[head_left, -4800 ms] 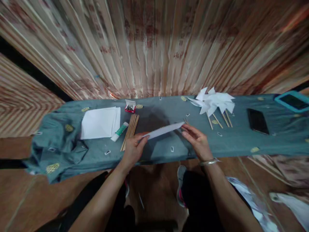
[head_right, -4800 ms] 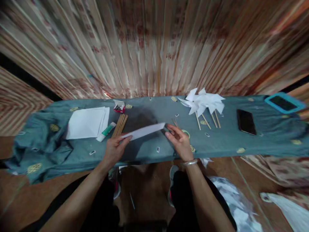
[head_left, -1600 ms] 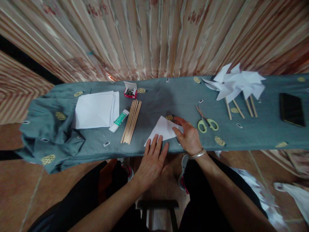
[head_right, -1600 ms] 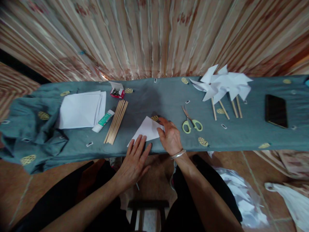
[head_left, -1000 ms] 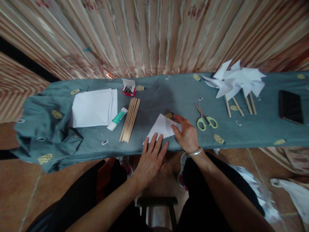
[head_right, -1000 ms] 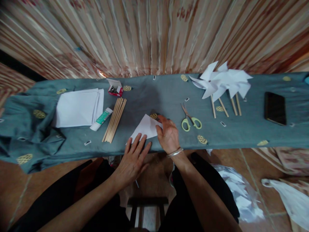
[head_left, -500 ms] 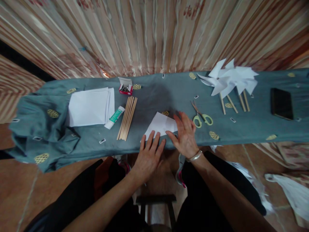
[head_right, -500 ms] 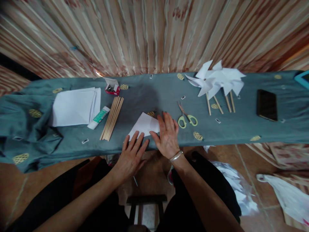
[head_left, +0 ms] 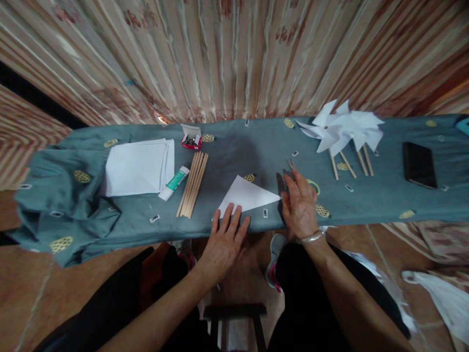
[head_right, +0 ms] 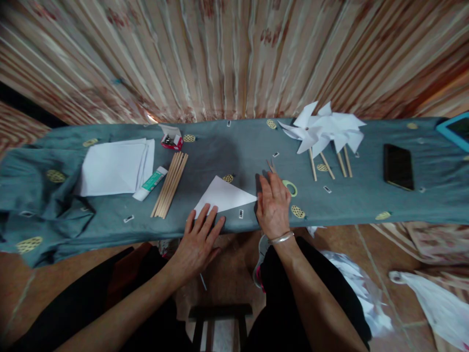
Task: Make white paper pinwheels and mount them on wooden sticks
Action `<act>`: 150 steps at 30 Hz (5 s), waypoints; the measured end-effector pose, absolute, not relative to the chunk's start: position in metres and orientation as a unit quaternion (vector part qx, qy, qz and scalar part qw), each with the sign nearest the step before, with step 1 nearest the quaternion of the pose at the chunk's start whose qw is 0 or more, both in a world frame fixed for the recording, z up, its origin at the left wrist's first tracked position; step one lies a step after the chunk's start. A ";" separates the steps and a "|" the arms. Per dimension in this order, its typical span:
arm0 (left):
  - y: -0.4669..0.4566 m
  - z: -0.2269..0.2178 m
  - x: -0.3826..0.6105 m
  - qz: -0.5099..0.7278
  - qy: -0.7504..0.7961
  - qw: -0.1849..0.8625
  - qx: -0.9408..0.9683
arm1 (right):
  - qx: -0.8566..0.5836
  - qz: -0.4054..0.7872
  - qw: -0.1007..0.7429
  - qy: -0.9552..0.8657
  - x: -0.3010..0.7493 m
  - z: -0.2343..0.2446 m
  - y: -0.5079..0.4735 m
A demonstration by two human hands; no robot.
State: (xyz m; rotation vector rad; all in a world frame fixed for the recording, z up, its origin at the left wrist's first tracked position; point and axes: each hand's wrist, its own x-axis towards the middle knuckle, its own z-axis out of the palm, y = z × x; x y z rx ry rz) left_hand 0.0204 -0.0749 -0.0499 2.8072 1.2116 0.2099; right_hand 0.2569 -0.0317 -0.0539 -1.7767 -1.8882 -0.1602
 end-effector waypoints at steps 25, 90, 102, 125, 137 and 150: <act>-0.072 -0.050 0.014 0.138 0.398 0.070 0.904 | -0.632 0.026 0.254 -0.732 0.236 -0.048 -0.026; -0.045 -0.034 -0.021 0.262 0.454 0.207 0.826 | -0.564 0.231 0.310 -0.730 0.242 -0.032 -0.034; -0.064 -0.017 0.001 0.194 0.365 -0.015 0.910 | -0.610 0.247 0.286 -0.696 0.231 -0.028 -0.018; -0.068 -0.046 0.019 0.105 0.379 0.071 0.917 | -0.618 0.213 0.276 -0.704 0.227 -0.032 -0.017; -0.068 -0.050 0.018 0.119 0.382 0.081 0.913 | -0.638 0.209 0.257 -0.695 0.224 -0.031 -0.016; -0.066 -0.048 0.019 0.107 0.384 0.079 0.914 | -0.620 0.190 0.269 -0.712 0.224 -0.035 -0.016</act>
